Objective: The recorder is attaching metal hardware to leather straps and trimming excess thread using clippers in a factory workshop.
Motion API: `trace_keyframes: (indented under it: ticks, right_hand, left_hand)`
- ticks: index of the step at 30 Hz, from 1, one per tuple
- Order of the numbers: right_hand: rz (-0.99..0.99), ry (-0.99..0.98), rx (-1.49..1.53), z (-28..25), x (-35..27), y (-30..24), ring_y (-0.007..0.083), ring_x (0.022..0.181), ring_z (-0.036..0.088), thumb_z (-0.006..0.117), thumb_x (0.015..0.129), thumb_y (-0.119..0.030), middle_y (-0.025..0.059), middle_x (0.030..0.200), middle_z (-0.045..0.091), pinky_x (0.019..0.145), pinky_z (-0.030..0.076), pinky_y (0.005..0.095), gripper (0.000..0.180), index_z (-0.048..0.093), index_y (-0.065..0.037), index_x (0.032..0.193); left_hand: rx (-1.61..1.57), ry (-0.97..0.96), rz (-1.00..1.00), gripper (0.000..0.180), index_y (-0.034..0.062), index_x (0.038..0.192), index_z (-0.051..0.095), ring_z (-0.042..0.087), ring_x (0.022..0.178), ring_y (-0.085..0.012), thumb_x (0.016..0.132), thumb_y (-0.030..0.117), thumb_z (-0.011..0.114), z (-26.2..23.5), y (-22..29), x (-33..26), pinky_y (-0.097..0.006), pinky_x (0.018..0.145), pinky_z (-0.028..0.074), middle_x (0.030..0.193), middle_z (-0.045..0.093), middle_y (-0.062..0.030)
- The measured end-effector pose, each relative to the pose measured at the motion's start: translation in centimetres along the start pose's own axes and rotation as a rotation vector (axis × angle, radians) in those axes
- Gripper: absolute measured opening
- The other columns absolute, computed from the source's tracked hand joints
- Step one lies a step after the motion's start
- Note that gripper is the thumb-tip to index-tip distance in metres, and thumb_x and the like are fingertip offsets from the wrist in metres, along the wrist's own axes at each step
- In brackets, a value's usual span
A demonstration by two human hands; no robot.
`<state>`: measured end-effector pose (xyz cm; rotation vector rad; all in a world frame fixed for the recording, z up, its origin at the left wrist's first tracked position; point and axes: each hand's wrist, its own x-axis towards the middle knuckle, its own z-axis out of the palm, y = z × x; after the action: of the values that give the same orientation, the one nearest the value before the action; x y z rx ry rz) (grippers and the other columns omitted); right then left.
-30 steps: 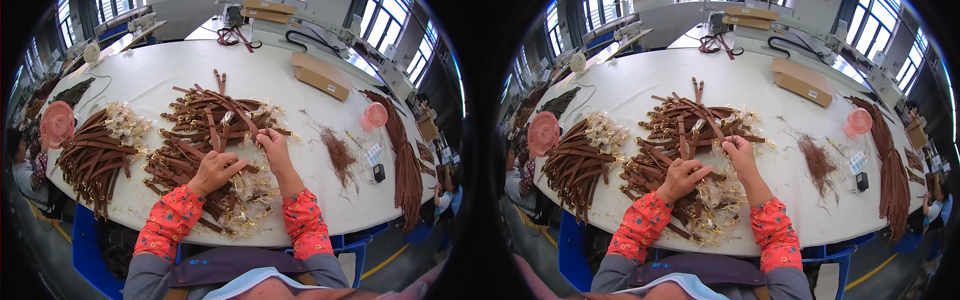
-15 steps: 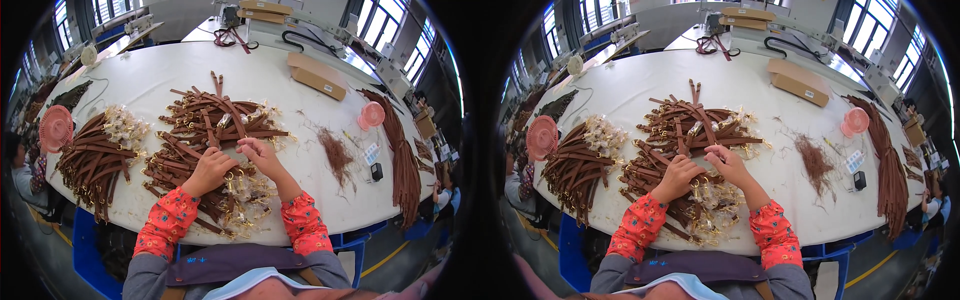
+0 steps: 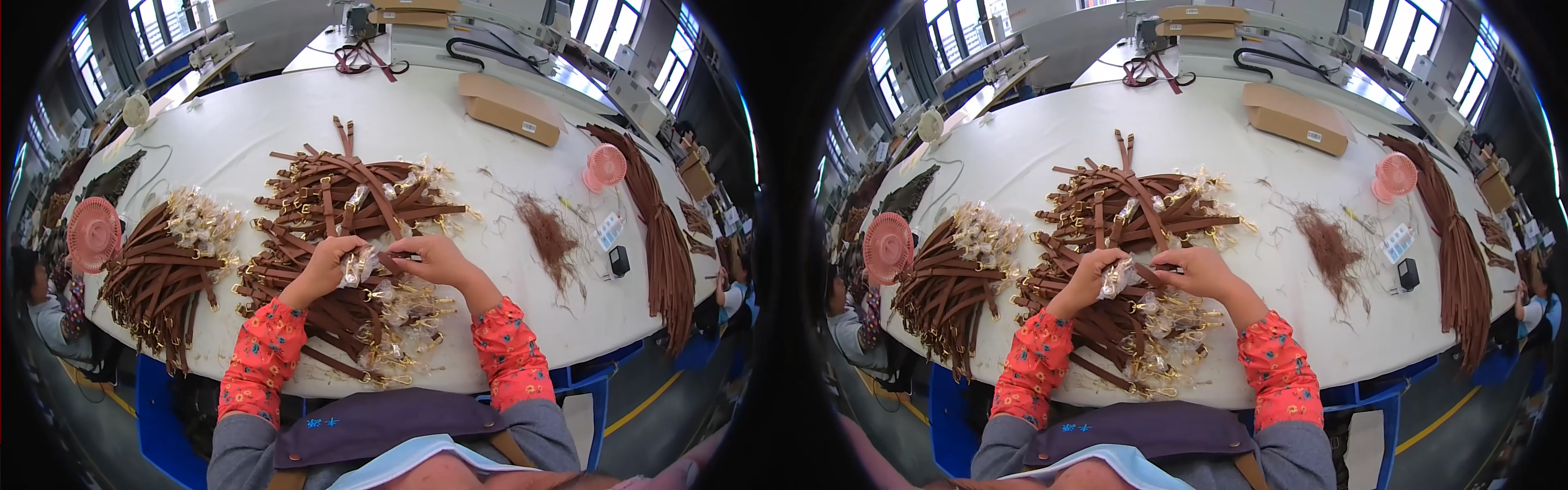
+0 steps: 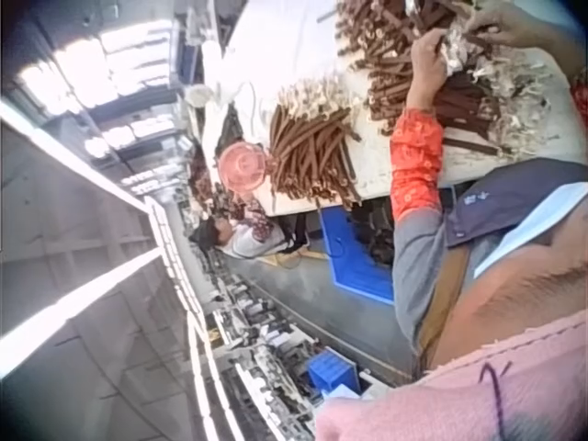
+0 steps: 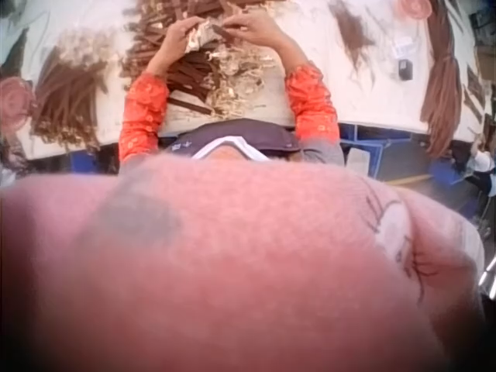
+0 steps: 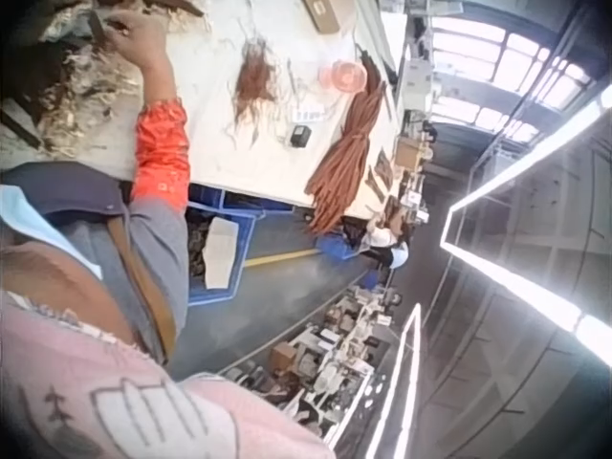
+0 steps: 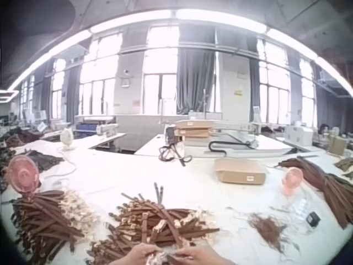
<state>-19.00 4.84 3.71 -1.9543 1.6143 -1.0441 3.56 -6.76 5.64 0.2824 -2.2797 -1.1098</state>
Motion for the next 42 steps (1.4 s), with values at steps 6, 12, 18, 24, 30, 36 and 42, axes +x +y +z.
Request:
trace_keyframes:
  ticks: [6, 12, 18, 24, 30, 36, 42]
  right_hand:
    - [0.101, 0.004, -0.232, 0.3, -0.1, -0.2, 0.0266, 0.078, 0.068, 0.068, 0.088, -0.037, 0.0081, 0.089, 0.071, 0.069, 0.053, 0.0358, 0.026, 0.071, -0.016, 0.103]
    - [0.190, 0.285, -0.013, 1.3, -0.5, 1.1, 0.0283, 0.085, 0.067, 0.068, 0.088, -0.038, 0.0102, 0.093, 0.070, 0.072, 0.052, 0.0376, 0.034, 0.068, -0.010, 0.106]
    - [0.088, 0.407, 0.025, 2.4, 1.0, 0.2, 0.0247, 0.084, 0.068, 0.069, 0.090, -0.034, 0.0100, 0.091, 0.070, 0.074, 0.051, 0.0349, 0.033, 0.066, -0.006, 0.106]
    - [0.193, 0.300, 0.134, 2.1, 1.6, 1.1, 0.0201, 0.081, 0.067, 0.065, 0.094, -0.032, 0.0085, 0.090, 0.071, 0.074, 0.051, 0.0322, 0.030, 0.066, -0.004, 0.107]
    - [0.046, 0.274, 0.403, 4.4, 3.4, -0.6, 0.0076, 0.074, 0.058, 0.057, 0.101, -0.030, 0.0002, 0.094, 0.070, 0.066, 0.046, 0.0247, 0.028, 0.065, -0.005, 0.111]
    - [-0.029, 0.025, 0.708, 4.2, 6.1, -4.4, 0.0121, 0.103, 0.063, 0.059, 0.099, -0.023, 0.0058, 0.115, 0.069, 0.087, 0.050, 0.0285, 0.035, 0.058, -0.006, 0.129]
    - [-0.203, -0.136, 0.025, 6.7, 6.9, -6.0, 0.0300, 0.106, 0.063, 0.070, 0.083, -0.017, 0.0090, 0.114, 0.067, 0.091, 0.050, 0.0385, 0.037, 0.063, -0.012, 0.118]
  left_hand:
    - [-0.336, 0.175, 0.010, 0.015, 0.0031, 0.105, 0.063, 0.055, 0.076, -0.0072, 0.090, 0.006, 0.063, -0.9, -1.9, -0.6, -0.023, 0.072, 0.045, 0.083, 0.059, 0.0023]
    - [-0.868, 0.614, -0.293, 0.033, 0.0082, 0.094, 0.057, 0.057, 0.075, -0.0140, 0.101, 0.041, 0.055, -4.4, 2.2, 1.1, -0.029, 0.070, 0.049, 0.079, 0.054, 0.0005]
    - [-1.044, 0.612, -0.011, 0.021, 0.0092, 0.106, 0.052, 0.040, 0.059, -0.0089, 0.105, 0.030, 0.049, -8.5, 4.3, 0.3, -0.025, 0.060, 0.040, 0.072, 0.043, 0.0028]
    - [-1.034, 0.389, 0.293, 0.024, 0.0105, 0.098, 0.055, 0.029, 0.048, -0.0068, 0.106, 0.032, 0.045, -10.9, 7.9, -1.3, -0.026, 0.058, 0.036, 0.057, 0.031, 0.0049]
    - [-1.446, 0.614, 0.135, 0.031, 0.0050, 0.093, 0.057, 0.031, 0.051, -0.0078, 0.106, 0.028, 0.043, -10.7, 6.4, -1.4, -0.025, 0.062, 0.037, 0.059, 0.033, 0.0031]
    - [-1.634, 0.297, 0.183, 0.024, 0.0027, 0.100, 0.056, 0.033, 0.041, -0.0076, 0.105, 0.022, 0.044, -9.4, 4.5, -3.6, -0.025, 0.051, 0.036, 0.057, 0.037, 0.0014]
    - [-1.780, 0.216, 0.070, 0.017, 0.0038, 0.110, 0.056, 0.047, 0.052, -0.0109, 0.096, 0.010, 0.047, -6.4, 2.6, -6.0, -0.029, 0.063, 0.045, 0.070, 0.046, -0.0016]
